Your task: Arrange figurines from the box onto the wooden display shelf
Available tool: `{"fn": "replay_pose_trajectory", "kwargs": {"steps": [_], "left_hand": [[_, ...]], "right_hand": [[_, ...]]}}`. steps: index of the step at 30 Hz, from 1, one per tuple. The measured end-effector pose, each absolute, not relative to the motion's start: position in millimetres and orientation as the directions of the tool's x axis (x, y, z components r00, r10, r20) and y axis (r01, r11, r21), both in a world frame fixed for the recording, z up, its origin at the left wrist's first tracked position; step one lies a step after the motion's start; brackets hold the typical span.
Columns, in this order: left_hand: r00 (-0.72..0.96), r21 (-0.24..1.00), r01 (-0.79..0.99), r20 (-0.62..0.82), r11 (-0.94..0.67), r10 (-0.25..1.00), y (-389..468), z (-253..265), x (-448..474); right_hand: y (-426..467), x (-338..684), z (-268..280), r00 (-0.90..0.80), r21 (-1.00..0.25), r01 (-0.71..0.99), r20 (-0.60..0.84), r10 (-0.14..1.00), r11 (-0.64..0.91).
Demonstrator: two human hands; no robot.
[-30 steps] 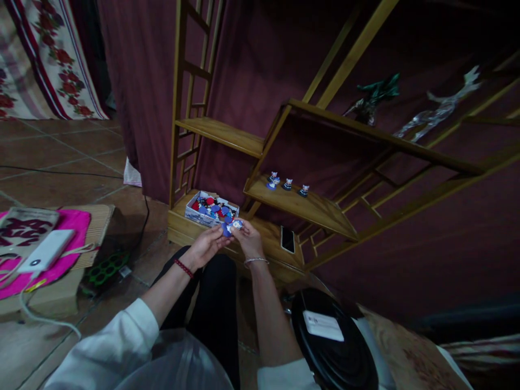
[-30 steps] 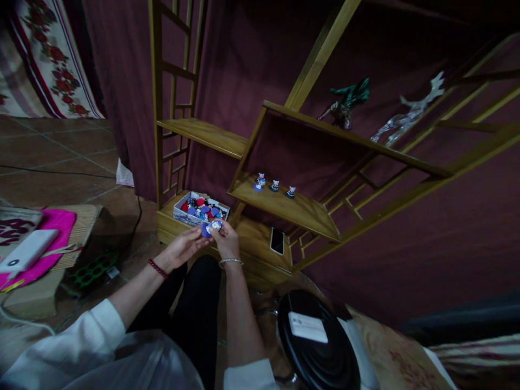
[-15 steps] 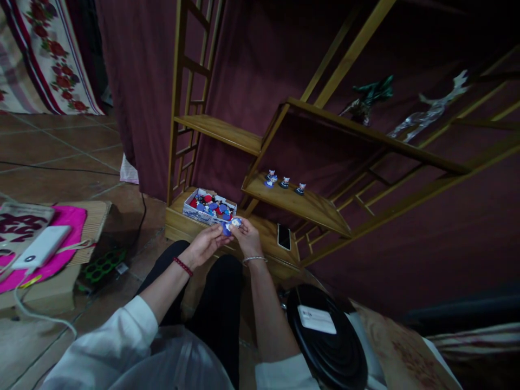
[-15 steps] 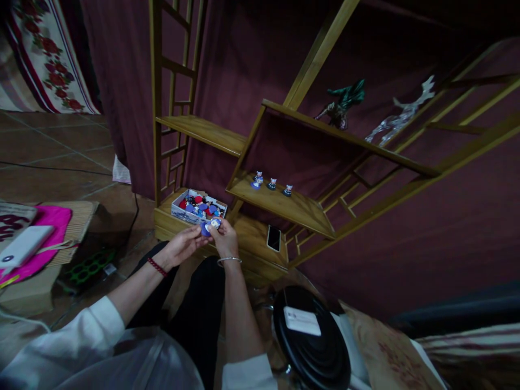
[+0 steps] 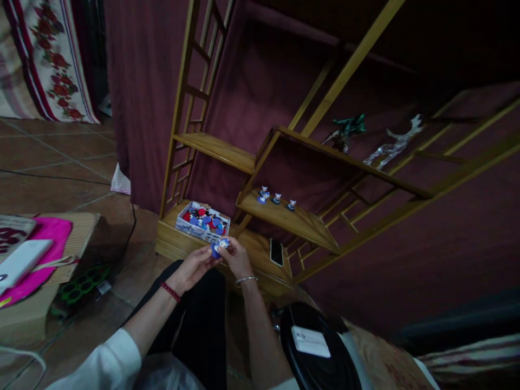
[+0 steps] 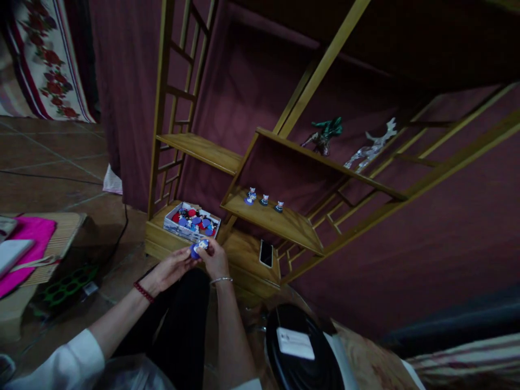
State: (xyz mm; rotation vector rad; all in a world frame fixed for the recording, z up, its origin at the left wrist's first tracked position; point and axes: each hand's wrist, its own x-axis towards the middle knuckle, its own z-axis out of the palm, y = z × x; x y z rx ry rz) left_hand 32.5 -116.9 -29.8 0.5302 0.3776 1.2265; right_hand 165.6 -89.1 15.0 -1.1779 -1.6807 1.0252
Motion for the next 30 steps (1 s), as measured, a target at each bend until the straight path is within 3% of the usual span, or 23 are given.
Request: {"fn": "replay_pose_trajectory", "kwargs": {"steps": [30], "left_hand": [[0.371,0.609,-0.738,0.005,0.292,0.928,-131.5,-26.7,38.3]], "right_hand": [[-111.5,183.1,25.5,-0.337,-0.814,0.412,0.282,0.898,0.41]]}}
